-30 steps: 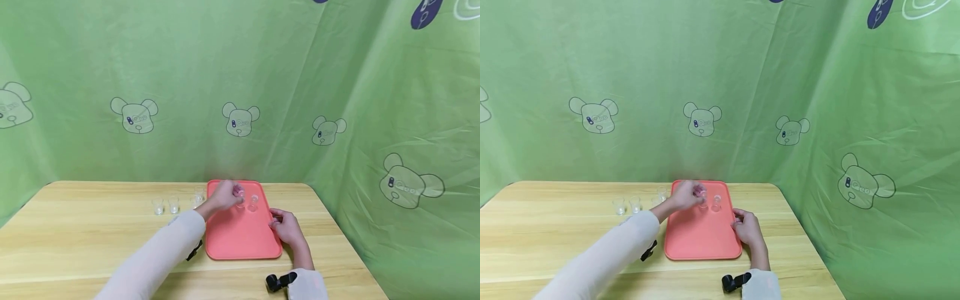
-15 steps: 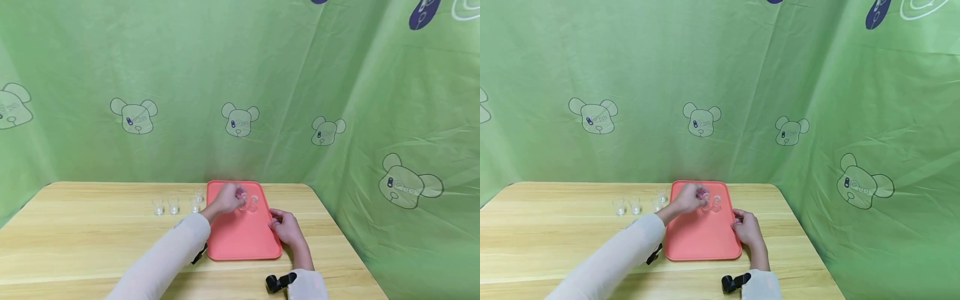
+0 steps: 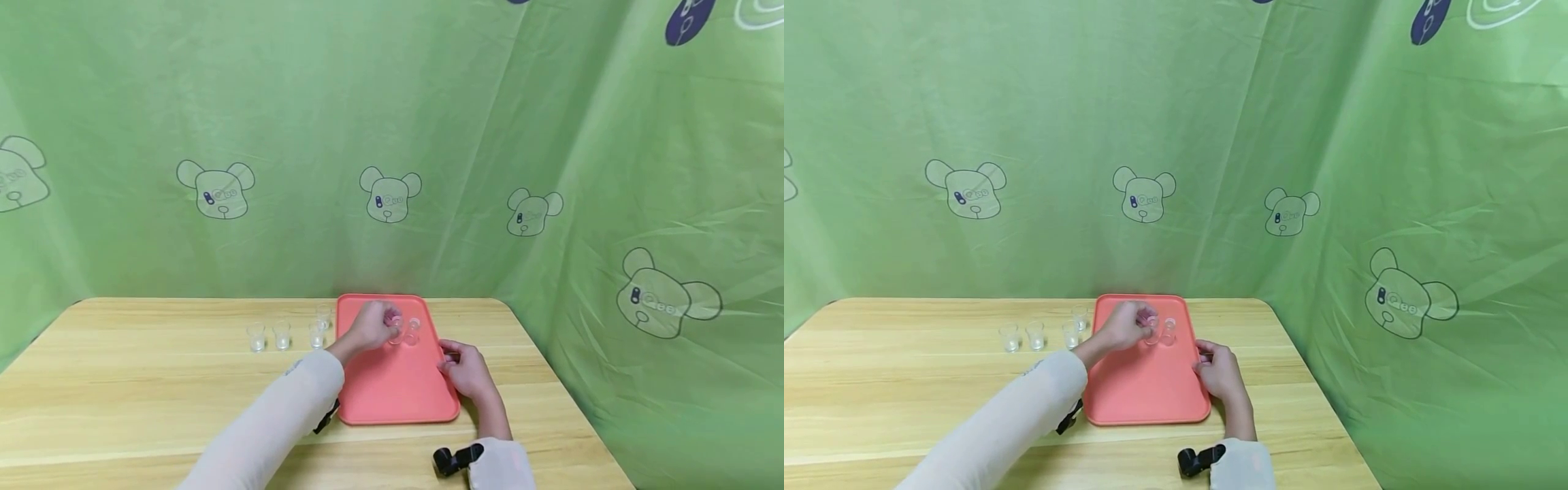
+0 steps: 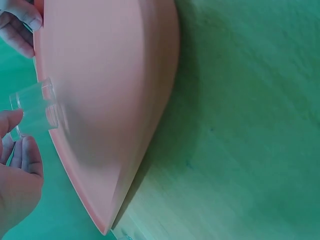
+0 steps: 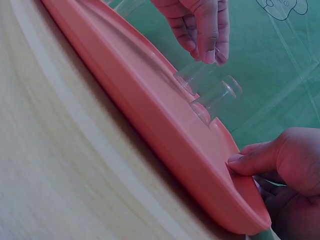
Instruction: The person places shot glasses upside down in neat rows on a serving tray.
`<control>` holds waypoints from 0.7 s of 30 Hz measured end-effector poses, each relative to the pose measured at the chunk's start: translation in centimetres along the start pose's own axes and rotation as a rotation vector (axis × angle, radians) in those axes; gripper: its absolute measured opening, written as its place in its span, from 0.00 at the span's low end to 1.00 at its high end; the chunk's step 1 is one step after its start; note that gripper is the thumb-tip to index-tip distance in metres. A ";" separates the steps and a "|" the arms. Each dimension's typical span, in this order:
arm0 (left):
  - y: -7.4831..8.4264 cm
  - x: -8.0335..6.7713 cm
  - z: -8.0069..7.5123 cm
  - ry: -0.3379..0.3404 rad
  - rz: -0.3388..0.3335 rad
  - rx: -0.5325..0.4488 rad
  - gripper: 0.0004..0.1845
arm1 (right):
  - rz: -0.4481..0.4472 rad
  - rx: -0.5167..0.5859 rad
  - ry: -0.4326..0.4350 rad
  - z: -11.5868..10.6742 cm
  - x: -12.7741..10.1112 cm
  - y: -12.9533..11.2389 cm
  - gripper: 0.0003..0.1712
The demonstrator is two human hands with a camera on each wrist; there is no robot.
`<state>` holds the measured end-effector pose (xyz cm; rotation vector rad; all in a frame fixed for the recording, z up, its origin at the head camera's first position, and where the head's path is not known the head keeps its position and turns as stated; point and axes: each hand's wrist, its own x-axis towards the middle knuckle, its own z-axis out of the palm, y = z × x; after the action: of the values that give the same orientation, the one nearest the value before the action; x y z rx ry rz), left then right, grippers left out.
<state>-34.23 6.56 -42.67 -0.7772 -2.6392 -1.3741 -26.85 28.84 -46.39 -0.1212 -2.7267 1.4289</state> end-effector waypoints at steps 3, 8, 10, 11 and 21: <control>-0.1 -0.1 0.1 -0.005 -0.024 -0.013 0.08 | 0.000 0.002 -0.001 0.0 -0.1 -0.1 0.28; -0.1 -0.1 0.0 -0.015 -0.063 -0.033 0.10 | -0.001 -0.002 -0.003 0.0 -0.1 -0.2 0.28; -0.1 -0.1 -0.1 -0.017 -0.071 -0.035 0.10 | -0.004 -0.004 -0.001 0.0 0.0 -0.2 0.28; -0.1 -0.1 -0.2 -0.018 -0.073 -0.037 0.09 | -0.005 -0.005 0.000 0.0 0.0 -0.2 0.28; -0.5 -0.3 -0.2 -0.016 -0.063 -0.038 0.09 | 0.000 -0.009 -0.001 -0.1 -0.1 -0.2 0.28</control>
<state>-34.24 6.09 -42.99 -0.7175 -2.6793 -1.4441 -26.71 28.79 -46.23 -0.1217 -2.7344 1.4169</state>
